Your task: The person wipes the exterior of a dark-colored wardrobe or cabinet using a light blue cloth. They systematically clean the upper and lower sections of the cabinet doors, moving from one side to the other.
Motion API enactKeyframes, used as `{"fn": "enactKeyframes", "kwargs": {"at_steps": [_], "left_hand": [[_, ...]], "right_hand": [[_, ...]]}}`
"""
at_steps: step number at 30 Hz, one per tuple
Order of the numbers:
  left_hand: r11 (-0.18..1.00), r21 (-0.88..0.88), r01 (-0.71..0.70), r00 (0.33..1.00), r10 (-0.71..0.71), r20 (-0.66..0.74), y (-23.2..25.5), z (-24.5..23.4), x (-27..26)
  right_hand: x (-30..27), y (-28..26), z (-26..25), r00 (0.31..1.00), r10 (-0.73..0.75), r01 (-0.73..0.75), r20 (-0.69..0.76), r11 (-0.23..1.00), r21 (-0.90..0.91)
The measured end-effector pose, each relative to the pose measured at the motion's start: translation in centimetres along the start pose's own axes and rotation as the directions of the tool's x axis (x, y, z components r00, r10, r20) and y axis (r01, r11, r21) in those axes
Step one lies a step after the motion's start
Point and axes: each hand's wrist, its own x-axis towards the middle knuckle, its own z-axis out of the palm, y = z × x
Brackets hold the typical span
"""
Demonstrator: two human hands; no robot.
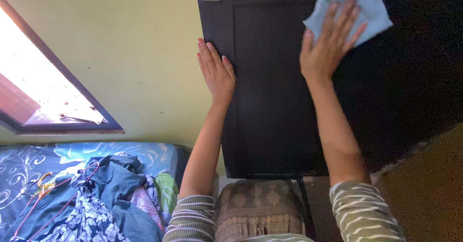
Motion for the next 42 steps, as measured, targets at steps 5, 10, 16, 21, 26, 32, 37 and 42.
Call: {"fn": "enactKeyframes", "kwargs": {"at_steps": [5,10,16,21,26,32,37,42], "left_hand": [[1.0,-0.003,0.012,1.0,-0.012,0.017,-0.7,0.6,-0.7],[0.999,-0.031,-0.033,0.997,0.035,0.064,-2.3,0.3,-4.2],[1.0,-0.005,-0.021,0.998,0.021,0.063,-2.9,1.4,-7.1],[1.0,0.006,-0.002,0.996,0.001,0.084,-3.1,1.9,-7.8],[0.999,-0.01,-0.032,0.998,0.033,0.061,-3.5,1.6,-7.8],[1.0,-0.02,-0.023,0.998,0.024,0.066,-3.5,1.4,-7.8],[0.998,-0.061,-0.021,0.997,0.025,0.068,-3.4,1.5,-7.9],[1.0,-0.009,-0.011,0.999,0.011,0.05,-3.1,1.5,-7.6]], "right_hand": [[-1.3,-4.6,0.7,0.979,-0.205,0.205,-0.005,0.978,0.029],[-5.9,-6.1,1.1,0.936,-0.341,0.33,0.09,0.937,0.118],[-6.2,-3.2,0.3,0.961,-0.263,0.254,0.091,0.962,0.098],[-1.5,-6.9,-0.8,0.989,-0.127,0.115,0.079,0.983,0.143],[0.6,-14.1,-1.6,0.971,-0.235,0.218,0.035,0.942,0.256],[-2.2,-17.1,-0.2,0.91,-0.408,0.41,-0.067,0.87,0.273],[-7.4,-12.8,1.2,0.859,-0.511,0.491,0.013,0.832,0.256],[-6.8,-8.6,0.3,0.902,-0.432,0.427,-0.004,0.889,0.166]]}}
